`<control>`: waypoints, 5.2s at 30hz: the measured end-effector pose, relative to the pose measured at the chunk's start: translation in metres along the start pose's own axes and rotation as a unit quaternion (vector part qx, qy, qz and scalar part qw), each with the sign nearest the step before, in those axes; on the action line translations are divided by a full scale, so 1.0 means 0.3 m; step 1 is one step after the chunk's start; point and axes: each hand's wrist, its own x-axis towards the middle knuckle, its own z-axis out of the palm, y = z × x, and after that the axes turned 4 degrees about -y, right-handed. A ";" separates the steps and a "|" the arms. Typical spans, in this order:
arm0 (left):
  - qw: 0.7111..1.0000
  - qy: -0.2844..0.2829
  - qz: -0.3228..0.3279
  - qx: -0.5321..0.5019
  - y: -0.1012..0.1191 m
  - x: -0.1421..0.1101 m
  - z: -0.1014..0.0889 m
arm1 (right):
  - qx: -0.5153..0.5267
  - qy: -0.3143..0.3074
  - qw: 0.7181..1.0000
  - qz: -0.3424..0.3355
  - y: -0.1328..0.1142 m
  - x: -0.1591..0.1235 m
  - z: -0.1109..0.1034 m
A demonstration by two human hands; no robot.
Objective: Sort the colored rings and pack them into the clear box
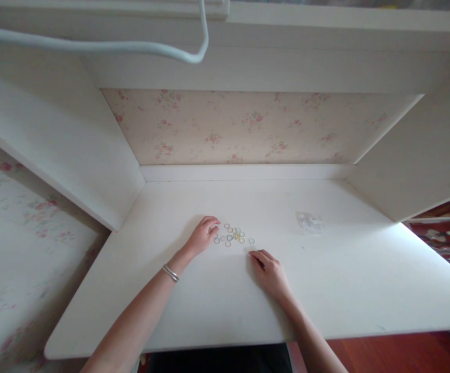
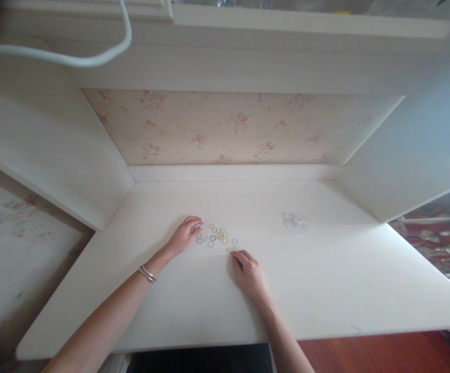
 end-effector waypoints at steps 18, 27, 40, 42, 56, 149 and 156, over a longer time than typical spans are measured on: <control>0.987 0.010 0.018 0.158 -0.009 0.052 -0.024 | -0.217 -0.059 0.974 -0.024 -0.143 0.255 0.119; 0.977 0.036 0.011 0.210 0.036 -0.104 -0.029 | -0.051 -0.023 0.996 -0.071 -0.022 0.207 0.048; 0.958 -0.007 0.044 0.282 0.121 -0.200 0.042 | -0.098 0.066 0.993 -0.007 0.080 0.164 -0.025; 0.959 -0.014 0.045 0.279 0.124 -0.203 0.041 | -0.128 0.052 0.990 -0.029 0.049 0.132 -0.008; 0.973 0.052 0.001 0.226 0.047 -0.187 0.007 | -0.236 -0.001 0.970 -0.064 -0.057 0.132 0.022; 0.988 -0.003 -0.045 0.147 0.093 -0.254 0.001 | -0.154 -0.041 0.986 -0.045 -0.158 0.035 0.168; 0.985 -0.065 -0.030 0.154 0.117 -0.330 -0.003 | -0.183 -0.079 0.980 -0.010 -0.202 0.077 0.160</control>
